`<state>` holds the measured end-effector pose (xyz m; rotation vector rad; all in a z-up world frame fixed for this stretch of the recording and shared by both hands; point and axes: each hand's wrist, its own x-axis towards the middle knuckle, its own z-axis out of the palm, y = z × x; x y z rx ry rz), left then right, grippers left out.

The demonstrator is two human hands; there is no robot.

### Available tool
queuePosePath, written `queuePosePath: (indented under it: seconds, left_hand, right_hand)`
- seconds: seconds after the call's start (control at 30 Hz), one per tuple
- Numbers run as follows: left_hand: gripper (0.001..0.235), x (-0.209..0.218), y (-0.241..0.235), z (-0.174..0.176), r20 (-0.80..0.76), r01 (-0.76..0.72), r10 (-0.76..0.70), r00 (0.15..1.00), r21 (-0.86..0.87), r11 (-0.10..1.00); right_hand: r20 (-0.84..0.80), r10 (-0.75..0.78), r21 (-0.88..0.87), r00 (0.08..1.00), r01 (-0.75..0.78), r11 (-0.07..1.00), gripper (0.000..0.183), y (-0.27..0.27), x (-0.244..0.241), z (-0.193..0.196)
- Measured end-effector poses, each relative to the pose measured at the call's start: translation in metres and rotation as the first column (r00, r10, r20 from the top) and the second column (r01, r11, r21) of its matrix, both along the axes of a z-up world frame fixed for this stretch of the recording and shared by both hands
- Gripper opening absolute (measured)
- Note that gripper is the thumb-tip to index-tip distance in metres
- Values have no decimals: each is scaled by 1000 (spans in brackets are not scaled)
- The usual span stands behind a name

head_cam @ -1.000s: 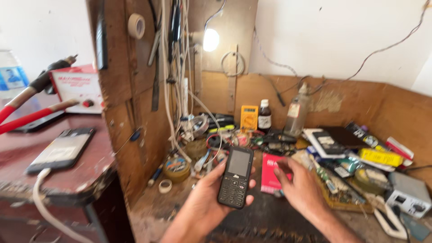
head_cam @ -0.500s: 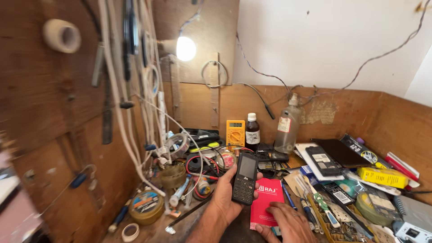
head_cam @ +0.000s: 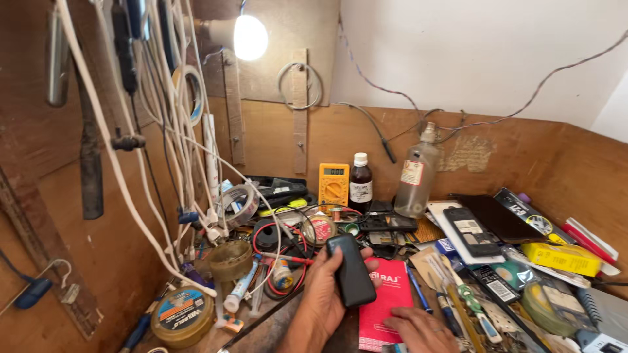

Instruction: The person disassembles a small black electronic device using a prying tool, removes the back cover and internal components, then reassembles the device. The person also briefly handles a red box and a black phone-like device.

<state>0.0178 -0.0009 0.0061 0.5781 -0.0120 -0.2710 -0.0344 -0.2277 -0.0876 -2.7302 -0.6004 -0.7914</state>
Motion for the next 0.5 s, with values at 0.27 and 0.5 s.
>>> queuePosePath:
  seconds: [0.27, 0.5]
  left_hand:
    - [41, 3, -2, -13, 18, 21, -18, 1000, -141, 990]
    - [32, 1, -1, -13, 12, -3, 3, 1000, -4, 1000]
  right_hand:
    - [54, -181, 72, 982, 177, 982, 64, -5, -17, 1]
    - [-330, -168, 253, 929, 259, 932, 49, -6, -20, 29]
